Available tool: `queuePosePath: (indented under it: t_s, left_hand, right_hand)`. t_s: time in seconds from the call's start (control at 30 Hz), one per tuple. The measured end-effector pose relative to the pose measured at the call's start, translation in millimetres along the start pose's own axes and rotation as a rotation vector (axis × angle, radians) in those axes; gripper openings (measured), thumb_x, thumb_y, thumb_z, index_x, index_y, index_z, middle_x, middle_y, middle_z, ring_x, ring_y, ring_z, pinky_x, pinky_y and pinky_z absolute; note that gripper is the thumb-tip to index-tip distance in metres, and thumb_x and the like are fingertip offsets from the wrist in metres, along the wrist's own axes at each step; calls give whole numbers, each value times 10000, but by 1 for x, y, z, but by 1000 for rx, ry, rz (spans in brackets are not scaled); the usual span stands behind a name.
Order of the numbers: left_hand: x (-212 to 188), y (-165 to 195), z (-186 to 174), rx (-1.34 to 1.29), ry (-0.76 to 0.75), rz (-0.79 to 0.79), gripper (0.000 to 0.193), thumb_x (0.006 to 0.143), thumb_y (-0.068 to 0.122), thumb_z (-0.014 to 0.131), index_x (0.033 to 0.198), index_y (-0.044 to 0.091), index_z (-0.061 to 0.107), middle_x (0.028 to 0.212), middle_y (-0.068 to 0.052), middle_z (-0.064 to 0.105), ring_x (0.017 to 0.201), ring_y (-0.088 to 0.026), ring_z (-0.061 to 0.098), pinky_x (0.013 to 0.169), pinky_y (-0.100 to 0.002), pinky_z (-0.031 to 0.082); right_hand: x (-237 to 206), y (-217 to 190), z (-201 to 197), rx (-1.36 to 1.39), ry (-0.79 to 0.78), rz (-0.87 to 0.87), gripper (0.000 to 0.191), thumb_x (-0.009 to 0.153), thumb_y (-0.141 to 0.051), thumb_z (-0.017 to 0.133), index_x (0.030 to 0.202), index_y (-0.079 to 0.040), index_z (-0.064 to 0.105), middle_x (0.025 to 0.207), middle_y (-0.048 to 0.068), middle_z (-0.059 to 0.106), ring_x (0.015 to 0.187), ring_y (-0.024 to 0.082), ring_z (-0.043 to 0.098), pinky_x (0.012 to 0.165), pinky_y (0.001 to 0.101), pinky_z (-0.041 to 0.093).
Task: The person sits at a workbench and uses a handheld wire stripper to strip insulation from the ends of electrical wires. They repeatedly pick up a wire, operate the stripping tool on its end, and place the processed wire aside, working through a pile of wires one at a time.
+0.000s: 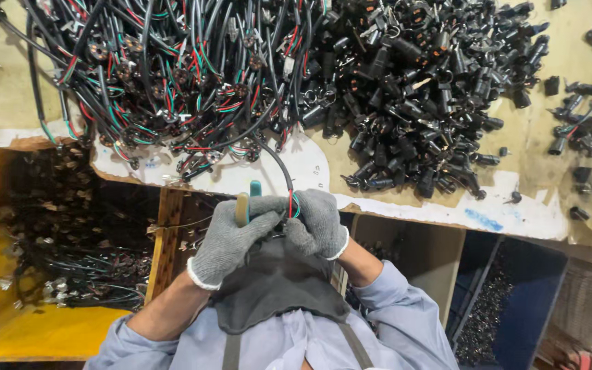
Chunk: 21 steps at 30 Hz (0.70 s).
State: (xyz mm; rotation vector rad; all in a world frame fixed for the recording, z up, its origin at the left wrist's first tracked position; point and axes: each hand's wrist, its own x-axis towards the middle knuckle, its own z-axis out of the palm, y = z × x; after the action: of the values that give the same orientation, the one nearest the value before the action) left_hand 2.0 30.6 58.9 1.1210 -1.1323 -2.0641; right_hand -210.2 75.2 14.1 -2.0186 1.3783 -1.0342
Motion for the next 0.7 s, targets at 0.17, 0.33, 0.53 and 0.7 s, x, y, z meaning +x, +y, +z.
queuePosePath:
  t_s: [0.17, 0.33, 0.53, 0.7]
  left_hand:
    - [-2, -5, 3, 496, 93, 269, 214, 825, 90, 797, 1037, 59, 805, 867, -92, 775, 721, -134, 735, 672, -292, 569]
    - [4, 4, 14, 605, 159, 638, 178, 837, 72, 768, 1014, 88, 780, 916, -139, 742, 821, -257, 728, 801, -361, 587]
    - [-2, 44, -3, 688, 136, 637, 137, 803, 144, 811, 767, 79, 695, 660, -64, 601, 574, -201, 598, 554, -341, 455]
    - [-21, -5, -7, 181, -24, 800, 95, 828, 168, 741, 837, 98, 679, 746, -56, 618, 653, -205, 606, 585, -334, 468]
  right_hand:
    - [-3, 9, -2, -26, -83, -68, 428, 808, -451, 691, 940, -56, 593, 735, 143, 525, 680, 405, 546, 637, 482, 412]
    - [0, 5, -4, 19, -135, -4, 658, 752, -653, 755, 980, -50, 621, 701, 107, 550, 648, 366, 581, 612, 452, 450]
    - [4, -3, -14, 60, -230, 113, 419, 855, -504, 815, 863, -123, 638, 669, 78, 582, 612, 306, 606, 592, 409, 479]
    - [11, -14, 1, -182, -370, -71, 327, 764, -346, 776, 919, -86, 651, 678, 93, 614, 637, 337, 633, 586, 461, 476]
